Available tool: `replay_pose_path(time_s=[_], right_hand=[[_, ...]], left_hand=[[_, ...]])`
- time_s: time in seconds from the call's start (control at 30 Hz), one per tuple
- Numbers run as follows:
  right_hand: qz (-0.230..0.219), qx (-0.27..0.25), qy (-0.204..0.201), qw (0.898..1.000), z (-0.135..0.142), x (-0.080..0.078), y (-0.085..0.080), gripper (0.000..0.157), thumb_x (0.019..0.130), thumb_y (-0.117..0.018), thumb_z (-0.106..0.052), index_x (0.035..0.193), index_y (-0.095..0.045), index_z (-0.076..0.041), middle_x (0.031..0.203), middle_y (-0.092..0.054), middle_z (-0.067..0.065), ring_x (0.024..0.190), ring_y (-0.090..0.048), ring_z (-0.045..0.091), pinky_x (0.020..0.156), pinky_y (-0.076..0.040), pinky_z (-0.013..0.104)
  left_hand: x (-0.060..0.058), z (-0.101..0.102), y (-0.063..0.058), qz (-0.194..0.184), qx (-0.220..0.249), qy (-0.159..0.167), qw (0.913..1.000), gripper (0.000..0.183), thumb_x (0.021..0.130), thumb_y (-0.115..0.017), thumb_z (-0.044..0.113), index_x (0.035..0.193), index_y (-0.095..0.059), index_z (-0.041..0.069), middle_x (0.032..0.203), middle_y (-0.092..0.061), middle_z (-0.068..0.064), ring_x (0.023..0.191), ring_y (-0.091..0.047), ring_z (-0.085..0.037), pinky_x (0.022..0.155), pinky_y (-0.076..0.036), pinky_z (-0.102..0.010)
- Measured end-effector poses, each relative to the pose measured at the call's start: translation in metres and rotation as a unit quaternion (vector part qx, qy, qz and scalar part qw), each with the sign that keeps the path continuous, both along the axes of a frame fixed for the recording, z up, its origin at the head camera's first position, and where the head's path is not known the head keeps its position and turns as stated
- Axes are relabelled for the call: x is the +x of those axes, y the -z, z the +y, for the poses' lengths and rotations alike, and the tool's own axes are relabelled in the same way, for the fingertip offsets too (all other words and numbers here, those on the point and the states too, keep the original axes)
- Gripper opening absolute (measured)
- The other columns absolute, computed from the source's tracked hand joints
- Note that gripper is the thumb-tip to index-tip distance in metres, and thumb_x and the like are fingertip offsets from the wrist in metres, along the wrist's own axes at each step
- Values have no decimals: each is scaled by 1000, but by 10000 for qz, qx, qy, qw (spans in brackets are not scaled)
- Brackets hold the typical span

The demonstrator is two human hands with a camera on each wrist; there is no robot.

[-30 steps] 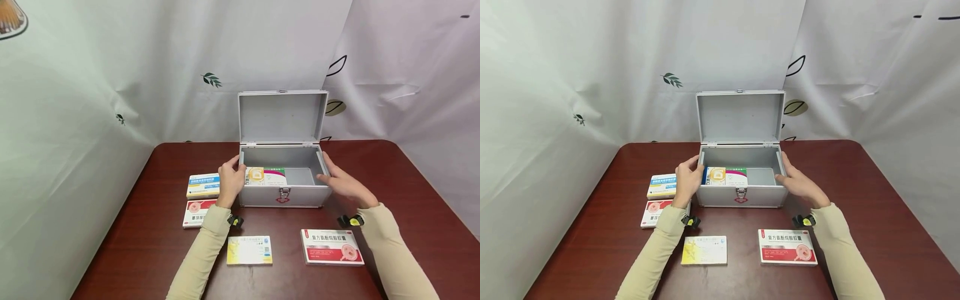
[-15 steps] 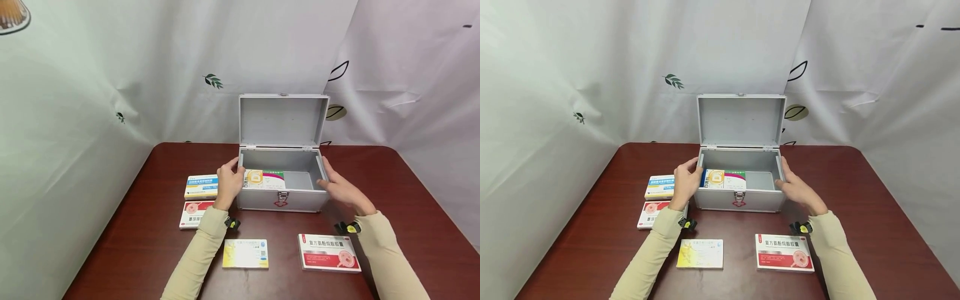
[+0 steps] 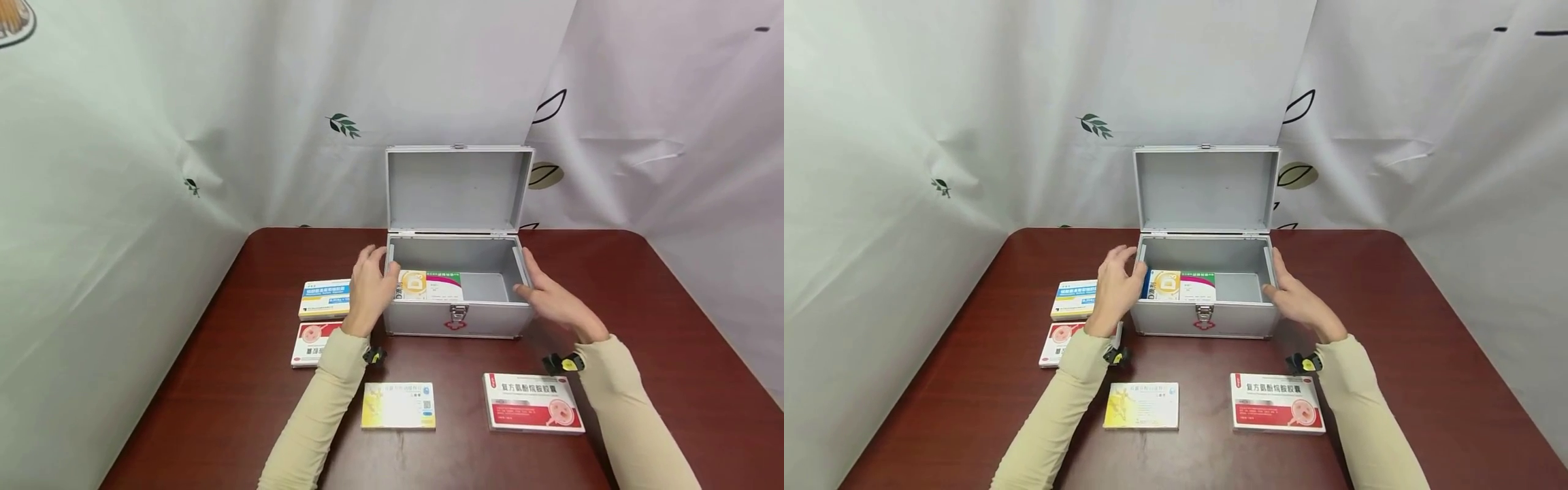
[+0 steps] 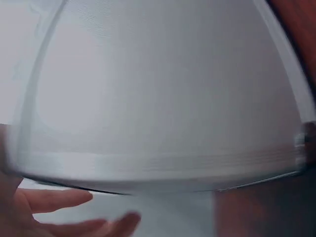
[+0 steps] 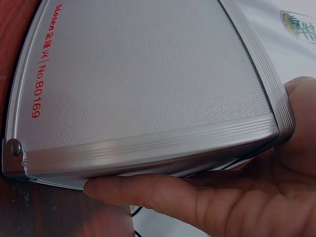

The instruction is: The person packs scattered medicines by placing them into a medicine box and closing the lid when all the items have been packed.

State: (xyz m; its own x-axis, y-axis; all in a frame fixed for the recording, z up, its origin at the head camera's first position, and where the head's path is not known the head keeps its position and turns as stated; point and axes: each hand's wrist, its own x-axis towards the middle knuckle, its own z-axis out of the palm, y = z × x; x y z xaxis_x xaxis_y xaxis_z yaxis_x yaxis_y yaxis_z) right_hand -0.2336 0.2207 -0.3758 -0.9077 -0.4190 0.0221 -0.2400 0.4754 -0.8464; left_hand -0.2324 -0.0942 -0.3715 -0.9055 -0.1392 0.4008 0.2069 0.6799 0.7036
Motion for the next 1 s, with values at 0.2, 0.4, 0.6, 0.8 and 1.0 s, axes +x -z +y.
replay_pose_path(time_s=[0.2,0.4,0.6,0.8,1.0], right_hand=[[-20,28,33,10000,-1,2,-1,76,94,-40,-4,144,18,-8,151,19,10,137,13,26,107,3,53],[-1,-110,25,9999,-3,3,-2,78,93,-43,-5,145,15,-10,152,15,10,137,9,29,107,1,55],[-46,-74,96,9999,-3,2,-4,78,93,-44,-4,145,15,-11,152,14,10,137,7,28,107,0,54],[-107,-118,116,9998,0,2,-3,79,93,-43,-3,145,15,-13,152,14,10,137,5,31,106,-4,56],[-96,-118,115,9998,0,2,-2,79,93,-44,-4,145,15,-13,152,14,10,137,5,31,106,-5,56]], left_hand=[[43,29,-32,1130,-1072,718,9852,36,82,-60,24,112,-61,3,119,-53,-11,103,-51,-26,74,-50,-38],[90,72,-40,196,-3263,3867,8623,33,90,-52,35,113,-62,14,106,-61,3,95,-57,-9,78,-48,-22],[114,120,-13,-901,-4463,4174,7864,59,81,-55,60,128,-50,24,125,-44,4,106,-44,-12,81,-43,-24],[128,157,22,-898,-5082,3631,7757,91,64,-62,73,138,-38,27,133,-30,2,115,-33,-15,77,-38,-27],[128,167,46,-429,-5339,3130,7843,90,62,-64,73,132,-45,20,114,-43,4,96,-42,-14,66,-38,-27]])
